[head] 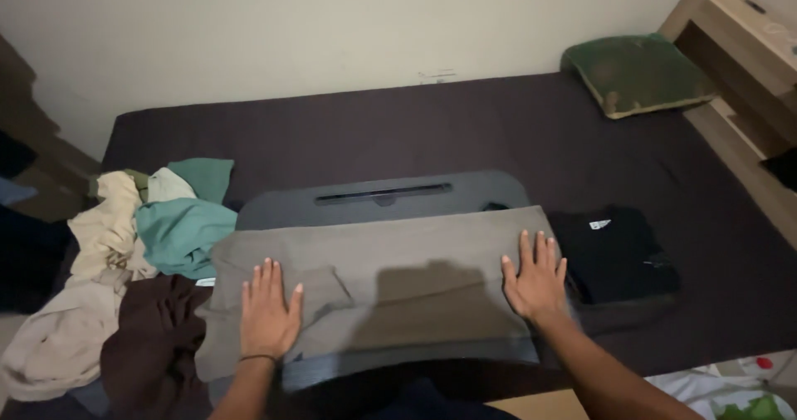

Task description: Folding a grey t-shirt on a bed tray.

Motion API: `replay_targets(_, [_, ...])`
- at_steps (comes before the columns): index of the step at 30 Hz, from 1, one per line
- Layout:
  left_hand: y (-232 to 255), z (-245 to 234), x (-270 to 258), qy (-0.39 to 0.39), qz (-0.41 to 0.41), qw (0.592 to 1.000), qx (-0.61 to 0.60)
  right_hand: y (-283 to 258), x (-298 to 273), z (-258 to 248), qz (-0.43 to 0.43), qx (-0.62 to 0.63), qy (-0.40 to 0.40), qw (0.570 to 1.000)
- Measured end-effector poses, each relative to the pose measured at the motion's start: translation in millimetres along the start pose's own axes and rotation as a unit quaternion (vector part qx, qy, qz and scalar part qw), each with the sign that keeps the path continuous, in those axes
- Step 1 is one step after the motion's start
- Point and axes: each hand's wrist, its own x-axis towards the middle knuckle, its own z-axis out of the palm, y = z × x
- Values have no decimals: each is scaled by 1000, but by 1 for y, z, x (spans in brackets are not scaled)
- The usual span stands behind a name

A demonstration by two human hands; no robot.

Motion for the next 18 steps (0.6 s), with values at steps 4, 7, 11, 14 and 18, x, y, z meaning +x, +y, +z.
replay_targets(4, [-19, 2, 1, 0, 5, 999, 33, 2, 0, -28, -9, -6, -22, 1000])
replay_targets(7, [-52, 19, 5, 37, -50, 997, 40, 9, 4, -45, 165, 105, -137, 971])
replay_targets(11, [-62, -21, 10, -24, -315, 949, -11, 44, 22, -26, 199, 178, -79, 960])
replay_targets(14, [-116, 5, 21, -76, -388, 909, -133, 56, 32, -21, 206, 235, -60, 948])
replay_targets(18, [-148, 17, 26, -83, -465, 830, -296, 60, 42, -30, 167, 255, 33, 952])
